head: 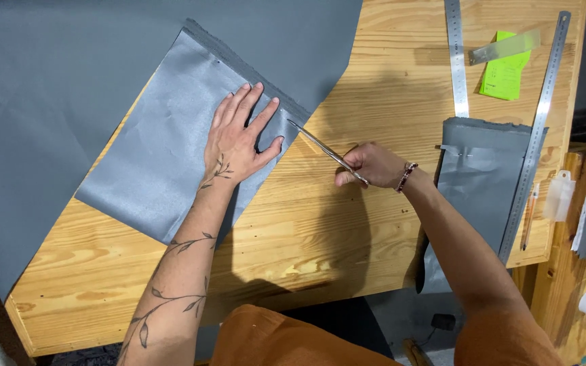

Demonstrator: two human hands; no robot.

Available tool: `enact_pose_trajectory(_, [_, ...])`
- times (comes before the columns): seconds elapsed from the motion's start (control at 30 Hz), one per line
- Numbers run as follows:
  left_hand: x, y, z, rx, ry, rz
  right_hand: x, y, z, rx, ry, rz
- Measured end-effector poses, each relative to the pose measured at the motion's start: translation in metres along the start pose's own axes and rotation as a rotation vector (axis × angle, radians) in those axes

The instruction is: The person measures and marks a piece of gray fabric using a ruler and a pencil. They then use scissors to cut the fabric along the marked lines, creating smaller rectangular pieces.

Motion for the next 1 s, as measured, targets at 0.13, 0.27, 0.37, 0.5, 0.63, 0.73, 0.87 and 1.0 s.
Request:
enact_pose_trajectory(0.13, [0.0,0.0,0.0,-0.007,-0.009,-0.003,-0.001,0.0,0.002,0.013,-0.013,0.005])
enact_pose_trajectory(0.27, [0.0,0.0,0.0,-0.007,-0.01,-0.002,-0.001,0.002,0.001,0.012,-0.035,0.018])
enact_pose_trajectory(0.37, [0.0,-0.001,0.0,-0.01,-0.016,-0.005,0.0,-0.001,-0.002,0.014,-0.079,0.027])
enact_pose_trajectory(0.5, [-0.001,0.0,0.0,-0.012,-0.022,-0.005,0.001,0.0,0.002,0.008,-0.124,0.039])
enact_pose_trajectory(0.63, [-0.002,0.0,0.0,-0.016,-0.02,-0.005,0.001,-0.001,-0.001,0.012,-0.148,0.034])
enact_pose_trajectory(0.73, [-0.001,0.0,0.0,-0.014,-0.021,-0.01,0.0,-0.001,0.002,0.006,-0.173,0.025])
enact_pose_trajectory(0.87, [0.0,0.0,0.0,-0.009,-0.025,0.006,0.0,-0.003,-0.002,0.021,-0.14,0.018])
enact_pose_trajectory(1.0, [0.001,-0.001,-0.001,-0.004,-0.024,0.012,-0.001,-0.004,-0.004,0.03,-0.098,0.018])
Point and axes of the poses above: each hand's wrist, its own y-axis towards the middle knuckle, its own x-axis out of the palm, z = x × y, the point moved 2 cm from there along y, towards the middle knuckle, and after that the axes turned 6 degrees about z, right-handed, at the moved point
